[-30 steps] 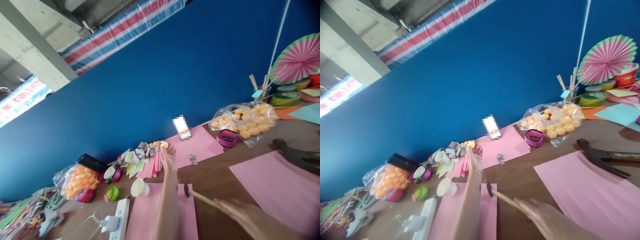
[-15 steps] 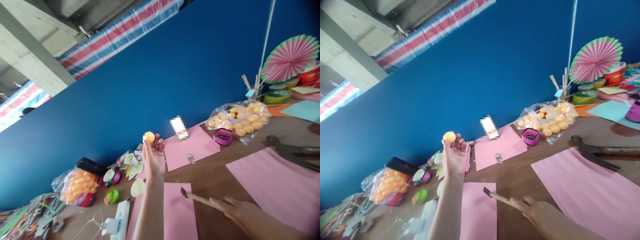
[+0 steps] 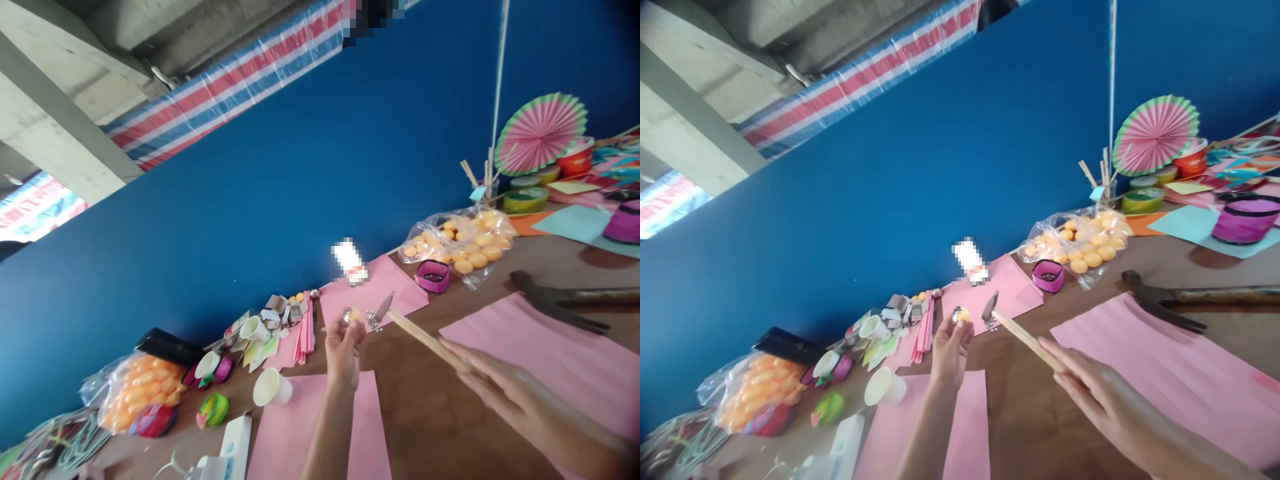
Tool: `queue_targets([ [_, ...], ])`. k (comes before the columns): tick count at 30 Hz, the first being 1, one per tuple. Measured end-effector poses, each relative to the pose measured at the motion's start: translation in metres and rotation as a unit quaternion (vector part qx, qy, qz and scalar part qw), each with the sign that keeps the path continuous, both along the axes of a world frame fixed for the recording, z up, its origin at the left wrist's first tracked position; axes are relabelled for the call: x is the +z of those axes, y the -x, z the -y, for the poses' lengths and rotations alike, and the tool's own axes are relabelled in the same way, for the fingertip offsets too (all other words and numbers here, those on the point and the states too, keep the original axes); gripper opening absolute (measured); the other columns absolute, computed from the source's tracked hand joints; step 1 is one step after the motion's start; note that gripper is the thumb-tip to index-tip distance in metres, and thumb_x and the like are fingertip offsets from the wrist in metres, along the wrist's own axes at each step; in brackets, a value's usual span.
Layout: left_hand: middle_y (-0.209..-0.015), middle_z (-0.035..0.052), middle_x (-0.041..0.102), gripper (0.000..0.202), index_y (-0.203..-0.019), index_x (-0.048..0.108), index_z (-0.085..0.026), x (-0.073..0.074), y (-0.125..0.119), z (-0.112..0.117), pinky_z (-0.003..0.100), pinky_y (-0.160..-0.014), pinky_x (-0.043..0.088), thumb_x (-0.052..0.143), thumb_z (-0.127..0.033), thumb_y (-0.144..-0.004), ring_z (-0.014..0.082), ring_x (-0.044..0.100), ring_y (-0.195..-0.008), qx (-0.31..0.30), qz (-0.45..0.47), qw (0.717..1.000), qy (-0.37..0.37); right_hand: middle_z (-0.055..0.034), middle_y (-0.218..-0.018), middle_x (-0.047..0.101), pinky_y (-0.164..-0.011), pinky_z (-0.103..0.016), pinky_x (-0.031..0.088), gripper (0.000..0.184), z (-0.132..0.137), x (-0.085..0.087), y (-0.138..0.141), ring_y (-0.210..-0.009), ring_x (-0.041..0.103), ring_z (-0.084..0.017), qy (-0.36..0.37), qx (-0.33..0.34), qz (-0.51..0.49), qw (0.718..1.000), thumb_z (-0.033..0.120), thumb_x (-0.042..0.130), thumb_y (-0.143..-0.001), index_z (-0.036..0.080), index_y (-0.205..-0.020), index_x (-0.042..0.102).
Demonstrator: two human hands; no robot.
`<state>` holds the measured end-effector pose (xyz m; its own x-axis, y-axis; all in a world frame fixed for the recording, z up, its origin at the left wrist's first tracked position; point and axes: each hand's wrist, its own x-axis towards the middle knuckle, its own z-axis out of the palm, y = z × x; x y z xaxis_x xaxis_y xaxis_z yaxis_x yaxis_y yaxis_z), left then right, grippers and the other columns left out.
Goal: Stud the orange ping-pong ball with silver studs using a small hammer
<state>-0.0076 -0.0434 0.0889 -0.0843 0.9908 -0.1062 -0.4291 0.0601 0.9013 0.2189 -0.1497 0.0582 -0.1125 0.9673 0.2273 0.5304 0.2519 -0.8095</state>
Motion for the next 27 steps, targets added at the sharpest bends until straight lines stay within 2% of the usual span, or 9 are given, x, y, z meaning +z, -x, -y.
queue_targets([
  [3,-0.087,0.0035,0.062,0.039,-0.1,0.059,-0.018,-0.021,-0.012,-0.001,0.025,-0.072,0.046,0.07,-0.024,-0.063,0.0108,0.059,-0.075,-0.029,-0.007,1.0,0.003,-0.0075,-0.125,0.051,-0.086,-0.029,0.048,0.042,-0.01,0.022,-0.002,-0.106,0.055,-0.021,-0.011,0.02,0.011,1.0,0.031,0.035,-0.088,0.024,-0.13,0.035],
  [8,-0.084,0.0053,0.064,0.038,-0.1,0.059,-0.016,-0.03,-0.019,-0.004,0.027,-0.067,0.047,0.068,-0.027,-0.064,0.0119,0.059,-0.068,-0.036,-0.122,0.991,-0.048,-0.007,-0.114,0.057,-0.083,-0.029,0.048,0.042,-0.02,0.04,0.005,-0.101,0.057,-0.019,-0.031,0.046,0.08,0.995,0.027,0.033,-0.089,0.026,-0.132,0.032],
  [12,-0.083,0.0064,0.066,0.041,-0.099,0.061,-0.015,-0.03,-0.016,-0.004,0.027,-0.064,0.047,0.069,-0.029,-0.061,0.0122,0.058,-0.065,-0.032,-0.16,0.985,-0.06,-0.0049,-0.115,0.057,-0.078,-0.026,0.05,0.042,-0.024,0.042,0.005,-0.096,0.06,-0.018,-0.037,0.047,0.082,0.995,0.027,0.035,-0.089,0.027,-0.131,0.033],
  [16,-0.081,0.0065,0.066,0.043,-0.102,0.06,-0.014,-0.03,-0.012,-0.006,0.027,-0.063,0.046,0.067,-0.03,-0.063,0.0124,0.058,-0.065,-0.013,-0.196,0.977,-0.079,-0.0057,-0.115,0.057,-0.082,-0.027,0.049,0.045,-0.024,0.04,0.003,-0.099,0.058,-0.018,-0.046,0.049,0.079,0.995,0.025,0.034,-0.089,0.026,-0.133,0.029],
  [19,-0.083,0.0062,0.065,0.042,-0.105,0.059,-0.014,-0.031,-0.01,-0.006,0.027,-0.064,0.047,0.065,-0.029,-0.066,0.0132,0.059,-0.068,-0.023,-0.233,0.967,-0.098,-0.0058,-0.11,0.06,-0.081,-0.029,0.049,0.045,-0.023,0.037,0.003,-0.095,0.06,-0.019,-0.031,0.068,0.087,0.993,0.025,0.035,-0.088,0.027,-0.133,0.031],
  [22,-0.088,0.0077,0.066,0.042,-0.105,0.058,-0.014,-0.032,-0.008,-0.006,0.029,-0.068,0.048,0.065,-0.028,-0.066,0.016,0.061,-0.074,-0.011,-0.24,0.966,-0.101,-0.007,-0.112,0.059,-0.079,-0.03,0.05,0.045,-0.023,0.034,0.004,-0.096,0.06,-0.02,-0.047,0.045,0.074,0.995,0.027,0.034,-0.089,0.026,-0.133,0.03],
  [27,-0.088,0.008,0.066,0.041,-0.102,0.061,-0.015,-0.027,-0.01,-0.008,0.03,-0.071,0.048,0.067,-0.029,-0.064,0.0173,0.061,-0.076,-0.003,-0.264,0.959,-0.102,-0.0071,-0.113,0.059,-0.078,-0.031,0.05,0.044,-0.025,0.04,0.004,-0.096,0.06,-0.02,-0.009,0.074,0.086,0.993,0.027,0.033,-0.09,0.028,-0.133,0.03],
])
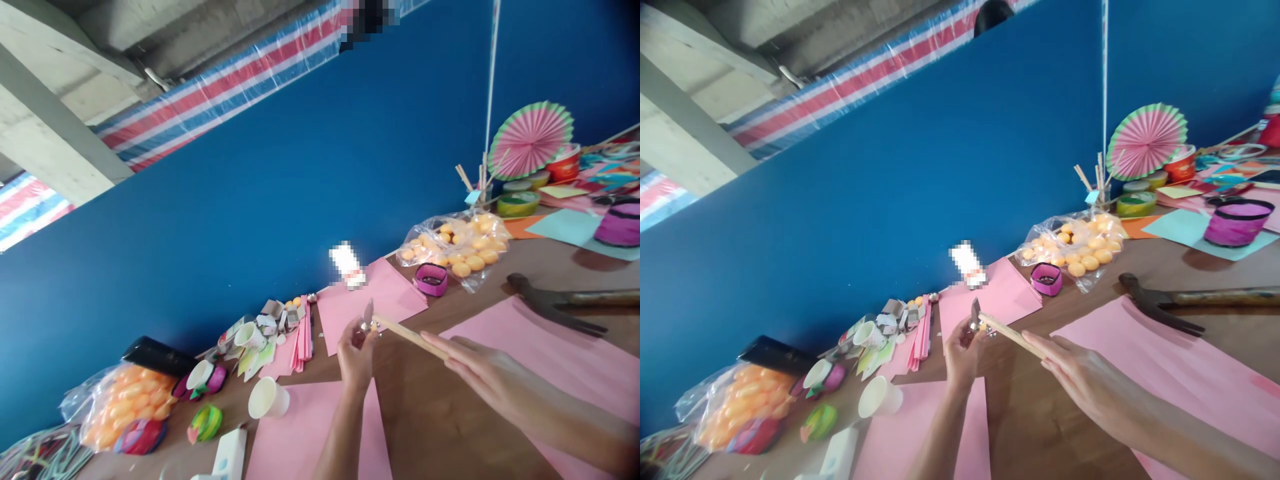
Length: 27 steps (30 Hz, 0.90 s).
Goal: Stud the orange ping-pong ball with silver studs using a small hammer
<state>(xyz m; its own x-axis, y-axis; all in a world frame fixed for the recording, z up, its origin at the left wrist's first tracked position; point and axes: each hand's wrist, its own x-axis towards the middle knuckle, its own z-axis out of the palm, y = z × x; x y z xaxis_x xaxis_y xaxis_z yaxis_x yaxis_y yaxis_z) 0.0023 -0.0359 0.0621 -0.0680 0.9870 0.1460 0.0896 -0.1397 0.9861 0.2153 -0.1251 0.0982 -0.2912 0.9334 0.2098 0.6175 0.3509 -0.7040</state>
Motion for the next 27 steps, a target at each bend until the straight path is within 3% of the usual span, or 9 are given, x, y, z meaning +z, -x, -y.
queue_targets([
  [4,-0.084,0.0075,0.067,0.042,-0.1,0.062,-0.014,0.001,-0.003,-0.003,0.028,-0.065,0.048,0.068,-0.029,-0.061,0.0162,0.061,-0.071,0.018,0.032,0.999,0.007,-0.007,-0.124,0.051,-0.088,-0.034,0.046,0.046,-0.002,0.004,0.0,-0.11,0.051,-0.021,-0.02,-0.018,-0.011,1.0,0.027,0.033,-0.09,0.027,-0.135,0.026],
  [9,-0.074,0.0057,0.066,0.04,-0.096,0.062,-0.012,0.001,-0.001,-0.003,0.026,-0.057,0.048,0.069,-0.029,-0.061,0.0124,0.059,-0.059,-0.005,0.053,0.998,0.042,-0.0072,-0.124,0.052,-0.089,-0.034,0.046,0.042,-0.005,-0.003,0.0,-0.107,0.054,-0.021,-0.011,-0.011,-0.015,1.0,0.026,0.032,-0.09,0.025,-0.132,0.032],
  [14,-0.074,0.006,0.066,0.04,-0.092,0.063,-0.011,0.0,0.001,-0.003,0.027,-0.059,0.049,0.07,-0.032,-0.059,0.0138,0.06,-0.062,0.027,0.09,0.993,0.066,-0.0068,-0.128,0.048,-0.09,-0.033,0.046,0.043,-0.005,-0.007,0.0,-0.11,0.051,-0.021,-0.016,-0.026,-0.042,0.999,0.027,0.033,-0.089,0.024,-0.133,0.031],
  [22,-0.073,0.0058,0.066,0.04,-0.092,0.063,-0.011,-0.001,0.003,-0.009,0.027,-0.059,0.049,0.071,-0.033,-0.059,0.0127,0.06,-0.06,0.021,0.09,0.994,0.063,-0.0053,-0.129,0.048,-0.093,-0.034,0.044,0.043,-0.009,-0.009,0.002,-0.112,0.05,-0.021,0.007,-0.033,-0.061,0.998,0.028,0.033,-0.09,0.024,-0.132,0.032],
  [27,-0.075,0.0063,0.066,0.039,-0.092,0.063,-0.011,-0.003,0.003,-0.011,0.027,-0.059,0.049,0.069,-0.033,-0.06,0.013,0.06,-0.061,0.015,0.08,0.995,0.052,-0.0027,-0.13,0.047,-0.096,-0.032,0.041,0.041,-0.011,0.0,0.005,-0.117,0.045,-0.019,0.0,-0.007,-0.055,0.998,0.026,0.032,-0.09,0.024,-0.131,0.035],
])
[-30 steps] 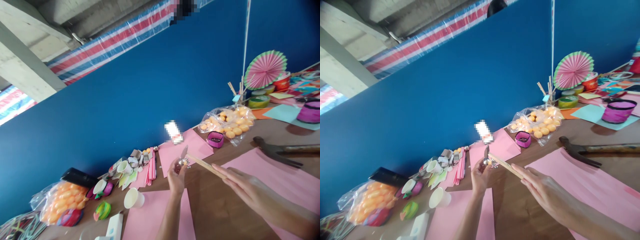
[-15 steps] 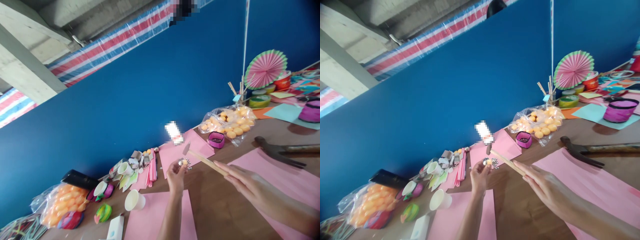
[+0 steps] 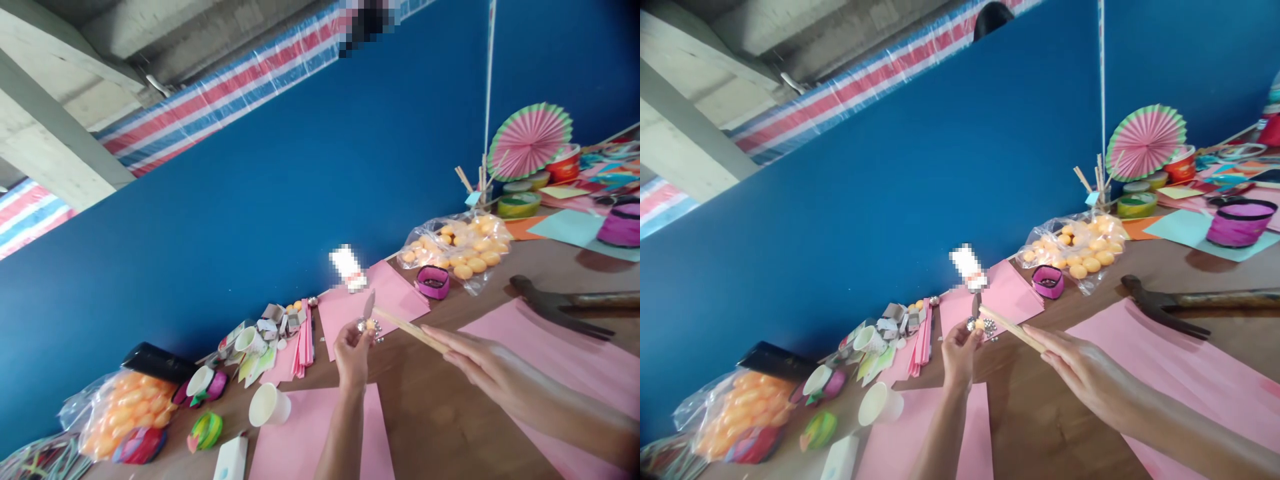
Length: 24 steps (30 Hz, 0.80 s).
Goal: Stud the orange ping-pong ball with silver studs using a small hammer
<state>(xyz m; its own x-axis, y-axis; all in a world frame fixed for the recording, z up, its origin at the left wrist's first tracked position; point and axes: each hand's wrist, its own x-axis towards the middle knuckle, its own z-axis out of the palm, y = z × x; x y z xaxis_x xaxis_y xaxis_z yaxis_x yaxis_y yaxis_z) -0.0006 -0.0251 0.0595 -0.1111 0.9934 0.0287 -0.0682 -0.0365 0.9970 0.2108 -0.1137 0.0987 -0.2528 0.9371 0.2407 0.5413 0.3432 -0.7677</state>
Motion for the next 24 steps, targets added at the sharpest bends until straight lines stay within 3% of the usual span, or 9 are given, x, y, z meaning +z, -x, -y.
queue_targets([
  [7,-0.076,0.0055,0.066,0.038,-0.094,0.061,-0.012,-0.001,-0.002,0.004,0.025,-0.058,0.048,0.069,-0.028,-0.061,0.0116,0.059,-0.061,-0.015,-0.009,1.0,-0.003,-0.0018,-0.129,0.047,-0.096,-0.033,0.042,0.04,-0.002,0.001,0.003,-0.116,0.046,-0.02,-0.007,0.0,0.001,1.0,0.025,0.033,-0.09,0.025,-0.13,0.038],
  [15,-0.094,0.0085,0.064,0.045,-0.102,0.057,-0.015,0.002,0.001,0.006,0.03,-0.073,0.049,0.07,-0.025,-0.06,0.0162,0.061,-0.08,-0.011,0.048,0.999,0.002,-0.0031,-0.13,0.046,-0.091,-0.031,0.046,0.044,0.006,-0.003,-0.003,-0.115,0.047,-0.021,-0.009,-0.02,-0.007,1.0,0.028,0.035,-0.089,0.026,-0.133,0.032],
  [20,-0.084,0.0069,0.065,0.042,-0.102,0.057,-0.014,-0.005,-0.002,0.007,0.03,-0.069,0.05,0.068,-0.029,-0.064,0.0134,0.061,-0.07,-0.016,0.047,0.999,0.005,-0.0044,-0.127,0.05,-0.087,-0.032,0.048,0.046,0.008,-0.005,-0.001,-0.11,0.051,-0.022,-0.031,-0.001,0.033,0.999,0.025,0.037,-0.089,0.027,-0.134,0.029],
  [24,-0.081,0.0068,0.065,0.041,-0.099,0.059,-0.013,-0.004,-0.002,0.008,0.028,-0.066,0.05,0.069,-0.03,-0.063,0.0134,0.061,-0.069,-0.006,0.049,0.999,0.013,-0.0061,-0.129,0.048,-0.092,-0.034,0.044,0.047,0.008,-0.003,-0.002,-0.112,0.05,-0.022,-0.053,-0.023,0.032,0.998,0.026,0.037,-0.089,0.026,-0.135,0.027],
])
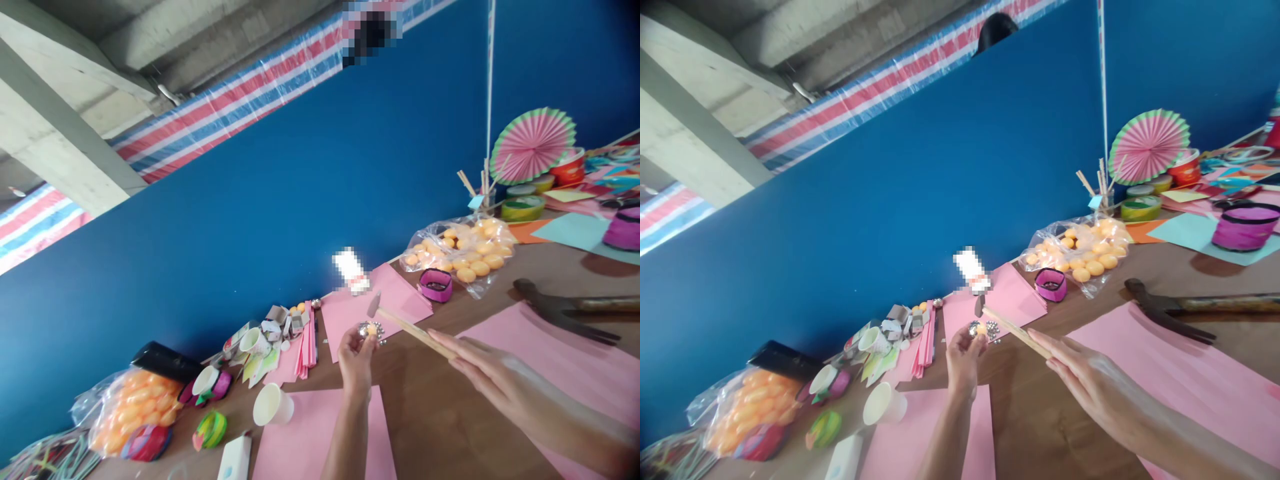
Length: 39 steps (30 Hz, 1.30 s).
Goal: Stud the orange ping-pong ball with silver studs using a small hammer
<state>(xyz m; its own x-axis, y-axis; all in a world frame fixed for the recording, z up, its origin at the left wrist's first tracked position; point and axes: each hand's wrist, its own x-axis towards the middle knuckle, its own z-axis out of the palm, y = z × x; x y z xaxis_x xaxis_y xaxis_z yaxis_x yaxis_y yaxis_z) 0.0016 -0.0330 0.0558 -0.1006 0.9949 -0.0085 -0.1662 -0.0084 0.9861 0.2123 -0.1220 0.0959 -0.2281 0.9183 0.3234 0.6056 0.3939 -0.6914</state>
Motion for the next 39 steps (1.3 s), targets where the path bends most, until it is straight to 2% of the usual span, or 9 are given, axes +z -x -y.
queue_targets([
  [3,-0.079,0.0061,0.066,0.041,-0.094,0.06,-0.012,0.003,0.001,0.0,0.027,-0.062,0.05,0.071,-0.03,-0.059,0.0133,0.061,-0.065,0.023,-0.035,0.999,-0.004,-0.0066,-0.125,0.051,-0.087,-0.032,0.048,0.047,0.002,0.004,0.0,-0.108,0.053,-0.021,0.018,0.015,0.019,1.0,0.025,0.035,-0.089,0.026,-0.135,0.026],
  [5,-0.079,0.0065,0.066,0.041,-0.093,0.06,-0.012,0.004,0.002,0.0,0.027,-0.06,0.049,0.071,-0.031,-0.058,0.0135,0.06,-0.063,0.015,-0.051,0.999,-0.008,-0.0055,-0.122,0.054,-0.083,-0.029,0.05,0.045,0.003,0.007,0.001,-0.105,0.056,-0.021,0.035,0.028,0.03,0.999,0.025,0.035,-0.09,0.028,-0.134,0.028],
  [12,-0.067,0.0036,0.063,0.038,-0.086,0.062,-0.011,0.008,0.002,0.002,0.027,-0.055,0.049,0.071,-0.035,-0.058,0.0129,0.059,-0.057,0.007,-0.045,0.999,-0.009,-0.0064,-0.124,0.052,-0.086,-0.033,0.048,0.046,0.002,0.004,0.002,-0.108,0.053,-0.023,0.018,0.01,0.019,1.0,0.026,0.036,-0.09,0.028,-0.135,0.028],
  [15,-0.07,0.0028,0.063,0.04,-0.093,0.062,-0.014,0.009,-0.001,0.005,0.028,-0.059,0.05,0.07,-0.036,-0.06,0.013,0.06,-0.06,-0.002,0.01,1.0,0.019,-0.0051,-0.125,0.052,-0.088,-0.033,0.047,0.045,0.002,0.003,0.002,-0.11,0.052,-0.022,0.026,0.025,0.01,0.999,0.027,0.034,-0.09,0.028,-0.135,0.028],
  [19,-0.085,0.0003,0.062,0.049,-0.11,0.056,-0.025,0.01,-0.001,0.008,0.028,-0.079,0.047,0.07,-0.026,-0.063,0.011,0.062,-0.076,-0.042,0.143,0.988,0.034,-0.0048,-0.127,0.05,-0.09,-0.031,0.046,0.045,0.005,0.005,0.0,-0.112,0.049,-0.021,0.04,0.018,0.011,0.999,0.028,0.032,-0.091,0.028,-0.136,0.025],
  [24,-0.098,0.0031,0.063,0.045,-0.11,0.058,-0.026,0.008,0.001,0.008,0.03,-0.087,0.043,0.068,-0.027,-0.066,0.0129,0.061,-0.086,-0.071,0.202,0.975,0.051,-0.0043,-0.126,0.05,-0.09,-0.033,0.046,0.047,0.007,0.0,-0.001,-0.111,0.05,-0.022,0.024,0.004,0.004,1.0,0.027,0.036,-0.09,0.029,-0.135,0.026],
  [28,-0.095,0.0021,0.064,0.045,-0.111,0.057,-0.028,0.002,0.001,0.008,0.03,-0.086,0.044,0.067,-0.026,-0.067,0.0119,0.062,-0.082,-0.075,0.214,0.973,0.041,-0.0042,-0.129,0.048,-0.092,-0.034,0.044,0.049,0.008,-0.001,0.0,-0.113,0.049,-0.023,-0.007,-0.017,0.011,1.0,0.028,0.039,-0.088,0.03,-0.135,0.025],
  [33,-0.093,0.0027,0.064,0.04,-0.11,0.057,-0.026,-0.001,0.0,0.01,0.028,-0.084,0.045,0.064,-0.023,-0.071,0.0121,0.062,-0.083,-0.082,0.233,0.968,0.036,-0.0034,-0.121,0.055,-0.085,-0.029,0.05,0.044,0.007,0.004,0.001,-0.105,0.055,-0.021,0.03,0.021,0.03,0.999,0.025,0.036,-0.089,0.029,-0.132,0.033],
  [39,-0.097,0.005,0.063,0.04,-0.113,0.055,-0.024,0.001,0.003,0.013,0.024,-0.077,0.046,0.06,-0.025,-0.074,0.0105,0.061,-0.079,-0.1,0.26,0.959,0.054,-0.002,-0.129,0.048,-0.089,-0.027,0.047,0.044,0.006,0.015,0.001,-0.11,0.052,-0.02,0.023,-0.014,-0.061,0.998,0.028,0.038,-0.087,0.027,-0.131,0.035],
])
